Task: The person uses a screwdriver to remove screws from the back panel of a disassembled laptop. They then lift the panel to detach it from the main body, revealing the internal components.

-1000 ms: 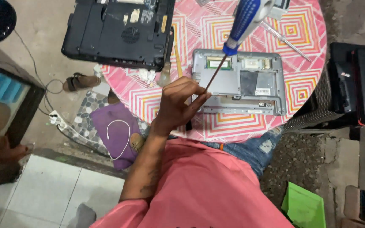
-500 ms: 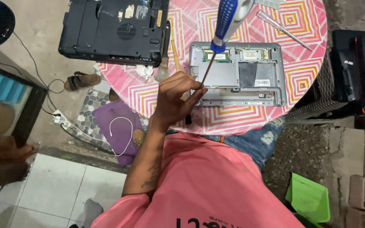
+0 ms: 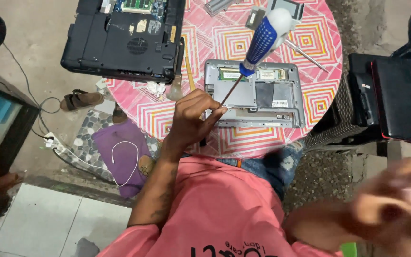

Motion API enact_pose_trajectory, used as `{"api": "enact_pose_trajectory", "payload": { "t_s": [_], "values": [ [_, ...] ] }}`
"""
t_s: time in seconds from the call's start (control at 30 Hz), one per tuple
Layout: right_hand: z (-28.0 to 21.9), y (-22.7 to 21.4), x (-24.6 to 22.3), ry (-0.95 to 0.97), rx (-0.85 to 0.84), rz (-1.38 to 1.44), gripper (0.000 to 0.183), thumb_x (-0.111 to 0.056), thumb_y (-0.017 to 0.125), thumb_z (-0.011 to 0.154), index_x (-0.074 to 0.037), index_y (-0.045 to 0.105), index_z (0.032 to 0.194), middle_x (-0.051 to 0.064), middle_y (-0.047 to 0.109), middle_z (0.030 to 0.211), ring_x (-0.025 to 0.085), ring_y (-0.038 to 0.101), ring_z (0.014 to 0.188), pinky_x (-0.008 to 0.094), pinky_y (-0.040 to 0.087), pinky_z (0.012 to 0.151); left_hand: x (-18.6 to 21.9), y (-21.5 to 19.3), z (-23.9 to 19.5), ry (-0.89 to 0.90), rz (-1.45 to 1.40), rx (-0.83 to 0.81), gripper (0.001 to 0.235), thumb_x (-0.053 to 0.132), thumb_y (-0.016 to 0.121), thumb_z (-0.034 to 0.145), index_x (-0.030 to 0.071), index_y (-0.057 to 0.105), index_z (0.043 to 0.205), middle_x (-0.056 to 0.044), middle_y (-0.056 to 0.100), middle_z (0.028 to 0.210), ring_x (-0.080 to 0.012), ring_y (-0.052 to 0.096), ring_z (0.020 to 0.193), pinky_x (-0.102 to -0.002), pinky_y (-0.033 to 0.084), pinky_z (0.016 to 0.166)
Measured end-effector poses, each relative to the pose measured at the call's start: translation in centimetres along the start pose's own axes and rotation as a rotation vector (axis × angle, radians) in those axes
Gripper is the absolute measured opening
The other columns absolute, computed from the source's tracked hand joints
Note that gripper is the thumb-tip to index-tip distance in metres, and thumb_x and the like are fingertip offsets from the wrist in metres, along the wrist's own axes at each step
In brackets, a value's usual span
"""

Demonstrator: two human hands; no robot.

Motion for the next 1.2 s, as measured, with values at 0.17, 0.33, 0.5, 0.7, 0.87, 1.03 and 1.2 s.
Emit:
{"api": "enact_pose_trajectory", "payload": {
  "t_s": [0.17,0.33,0.5,0.7,0.87,1.03,1.2],
  "values": [
    [0.1,14.7,-6.9,0.267,-0.46,0.749,0.029,-0.03,0.046,0.111,-0.019,0.071,0.121,0.001,0.07,0.096,0.035,0.07,0.089,0.055,0.054,0.074,-0.7,0.6,0.1,-0.001,-0.016,-0.008,0.023,0.011,0.066,0.098,-0.001,0.059,0.079,-0.011,0.058,0.07,-0.0275,0.056,0.067,-0.036,0.043,0.062],
    [3.8,22.3,-6.6,0.662,-1.091,0.732,0.044,-0.027,0.047,0.115,-0.011,0.04,0.075,0.005,0.028,0.073,0.027,0.028,0.062,0.044,0.026,0.063,-0.6,0.8,-0.3,0.0,0.005,0.002,0.025,0.011,0.066,0.098,0.0,0.059,0.076,-0.012,0.06,0.07,-0.0283,0.058,0.067,-0.037,0.043,0.062],
    [3.5,22.7,2.7,0.175,-0.169,0.034,0.049,-0.027,0.073,0.094,-0.004,0.048,0.129,0.011,0.057,0.125,0.021,0.064,0.112,0.033,0.056,0.101,0.3,0.8,-0.1,0.054,-0.029,-0.015,0.026,0.013,0.061,0.101,0.002,0.053,0.079,-0.009,0.05,0.066,-0.0273,0.048,0.063,-0.039,0.039,0.063],
    [4.9,25.7,5.7,0.143,-0.034,-0.059,0.034,-0.023,0.077,0.088,-0.005,0.048,0.096,0.017,0.065,0.079,0.025,0.072,0.072,0.03,0.058,0.063,0.3,0.9,0.4,0.095,-0.04,0.041,0.029,0.012,0.057,0.102,0.004,0.046,0.076,-0.007,0.043,0.066,-0.0265,0.041,0.06,-0.039,0.034,0.059],
    [6.1,26.8,7.2,0.101,-0.273,-0.047,0.028,-0.026,0.061,0.102,-0.001,0.055,0.092,0.015,0.066,0.08,0.023,0.068,0.068,0.031,0.052,0.061,-0.1,0.2,0.4,0.056,0.02,0.028,0.026,0.018,0.061,0.101,0.001,0.054,0.081,-0.009,0.054,0.072,-0.028,0.051,0.067,-0.038,0.041,0.063],
    [6.7,28.5,8.1,0.232,-0.555,0.174,0.045,-0.039,0.051,0.107,0.005,0.056,0.1,0.018,0.061,0.077,0.031,0.069,0.071,0.04,0.06,0.069,-0.2,-0.5,0.3,0.025,-0.055,-0.105,0.035,0.02,0.041,0.109,-0.005,0.064,0.102,-0.014,0.067,0.088,-0.0333,0.06,0.079,-0.042,0.048,0.073],
    [5.7,28.5,7.8,0.237,-0.584,0.052,0.038,-0.03,0.048,0.108,0.007,0.058,0.111,0.02,0.067,0.099,0.031,0.073,0.094,0.038,0.062,0.087,-0.2,-0.5,0.2,0.01,-0.038,-0.062,0.025,0.013,0.046,0.106,-0.004,0.061,0.096,-0.014,0.065,0.087,-0.031,0.056,0.077,-0.04,0.045,0.073]
  ]
}}
Point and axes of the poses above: each hand's wrist, its own z-axis towards the middle knuckle, its own y-axis out of the palm, x = y × z, the point moved 6 cm from there along z, towards the middle knuckle
